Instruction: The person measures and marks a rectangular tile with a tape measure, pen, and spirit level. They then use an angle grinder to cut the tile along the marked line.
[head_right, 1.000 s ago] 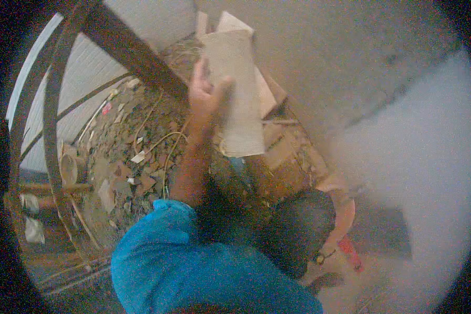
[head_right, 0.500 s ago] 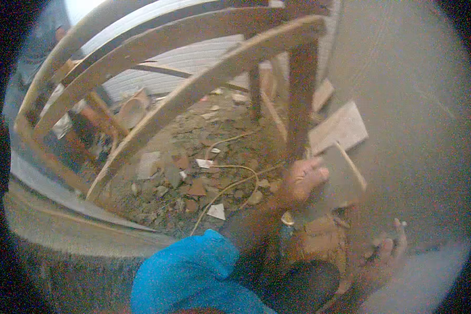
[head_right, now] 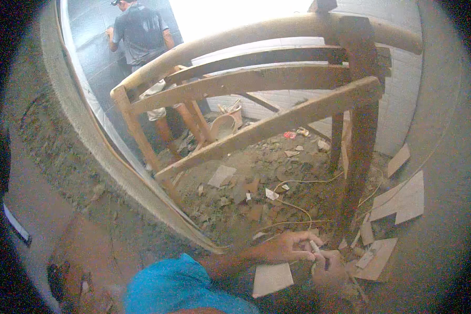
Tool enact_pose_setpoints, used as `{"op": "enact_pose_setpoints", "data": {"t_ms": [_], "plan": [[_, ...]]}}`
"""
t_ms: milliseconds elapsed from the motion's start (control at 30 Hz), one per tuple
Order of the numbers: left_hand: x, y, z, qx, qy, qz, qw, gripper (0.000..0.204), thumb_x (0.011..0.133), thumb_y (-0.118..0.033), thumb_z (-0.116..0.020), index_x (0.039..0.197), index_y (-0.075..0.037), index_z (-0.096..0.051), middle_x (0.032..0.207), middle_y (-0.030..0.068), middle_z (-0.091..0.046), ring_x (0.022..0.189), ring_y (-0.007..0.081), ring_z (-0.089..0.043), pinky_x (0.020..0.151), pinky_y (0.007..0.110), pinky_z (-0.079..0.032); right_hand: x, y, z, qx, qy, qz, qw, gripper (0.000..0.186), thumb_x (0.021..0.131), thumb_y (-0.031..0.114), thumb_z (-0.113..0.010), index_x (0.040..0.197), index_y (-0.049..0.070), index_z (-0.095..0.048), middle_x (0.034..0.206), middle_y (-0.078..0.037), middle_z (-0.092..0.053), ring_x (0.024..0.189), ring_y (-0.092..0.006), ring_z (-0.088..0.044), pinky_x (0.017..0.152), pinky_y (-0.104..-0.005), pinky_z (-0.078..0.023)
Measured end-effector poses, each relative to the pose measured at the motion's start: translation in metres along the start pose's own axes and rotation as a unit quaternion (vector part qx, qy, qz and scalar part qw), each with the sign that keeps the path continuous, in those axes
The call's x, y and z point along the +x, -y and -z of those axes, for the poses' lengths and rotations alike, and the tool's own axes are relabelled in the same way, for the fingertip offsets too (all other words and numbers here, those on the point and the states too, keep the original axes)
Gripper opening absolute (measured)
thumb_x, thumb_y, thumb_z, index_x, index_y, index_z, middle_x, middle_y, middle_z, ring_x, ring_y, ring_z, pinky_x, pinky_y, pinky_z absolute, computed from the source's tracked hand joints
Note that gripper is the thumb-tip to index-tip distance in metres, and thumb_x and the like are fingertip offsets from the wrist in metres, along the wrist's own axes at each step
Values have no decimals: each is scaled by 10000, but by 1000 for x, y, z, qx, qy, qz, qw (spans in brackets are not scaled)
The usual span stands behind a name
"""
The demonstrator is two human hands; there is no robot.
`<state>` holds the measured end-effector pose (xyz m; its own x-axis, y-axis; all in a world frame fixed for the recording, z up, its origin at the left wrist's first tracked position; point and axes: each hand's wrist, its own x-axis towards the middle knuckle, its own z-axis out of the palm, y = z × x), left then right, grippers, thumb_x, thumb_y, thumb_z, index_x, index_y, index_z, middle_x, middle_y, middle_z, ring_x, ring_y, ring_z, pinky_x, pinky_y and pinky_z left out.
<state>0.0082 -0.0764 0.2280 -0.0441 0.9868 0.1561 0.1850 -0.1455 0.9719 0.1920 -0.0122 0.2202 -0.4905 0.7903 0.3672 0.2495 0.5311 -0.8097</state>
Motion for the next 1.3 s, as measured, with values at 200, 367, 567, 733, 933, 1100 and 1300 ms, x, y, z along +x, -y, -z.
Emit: {"op": "enact_pose_setpoints", "data": {"t_ms": [200,367,567,733,933,1100,1300], "plan": [[-1,11,-45,-75,-44,35,996,290,1047,-287,-636,1118,-12,-694,1013,56,-703,952,118,-644,850,300,-516,-12,-13,10,-5,-30,32,999,190,1035,128,-552,904,4,-610,756,-130,-617,683,-268,-630,658,-394,-489],[12,-6,-58,-41,-30,-10,999,279,1051,-256,-628,1108,3,-718,960,60,-720,885,129,-662,800,306,-528,-19,-52,13,14,-71,5,997,254,1072,172,-522,883,9,-570,738,-92,-589,674,-216,-591,651,-362,-470],[8,-21,-64,-27,-46,-8,999,261,1023,-246,-663,1044,0,-748,915,79,-746,799,125,-667,757,308,-530,-25,-59,19,47,-17,-36,998,285,1069,239,-511,892,23,-572,796,-101,-617,734,-216,-597,690,-368,-476],[1,-25,-51,51,-94,-11,994,256,982,-265,-718,975,-12,-762,863,75,-753,770,106,-659,717,298,-518,-19,-37,13,108,-15,-44,993,162,966,183,-627,995,29,-669,902,-153,-692,814,-329,-672,769,-449,-532],[-4,-24,-13,105,-48,0,993,275,951,-291,-745,940,-17,-752,829,89,-734,760,150,-667,707,323,-516,-14,-24,21,47,47,84,994,108,947,59,-652,959,-45,-680,837,-119,-695,765,-190,-663,708,-331,-521],[-9,-18,2,118,44,-32,992,315,945,-329,-730,951,-14,-746,868,130,-729,793,249,-692,734,376,-521,-5,10,36,154,185,-49,969,147,968,86,-642,921,-46,-686,780,-101,-689,731,-183,-673,673,-325,-518],[0,16,-1,-138,14,35,990,289,977,-305,-722,961,-16,-723,869,84,-742,768,164,-685,724,305,-526,-16,-41,23,169,173,-69,968,260,1019,236,-651,1137,5,-667,824,-86,-701,698,-177,-671,634,-324,-556]]}}
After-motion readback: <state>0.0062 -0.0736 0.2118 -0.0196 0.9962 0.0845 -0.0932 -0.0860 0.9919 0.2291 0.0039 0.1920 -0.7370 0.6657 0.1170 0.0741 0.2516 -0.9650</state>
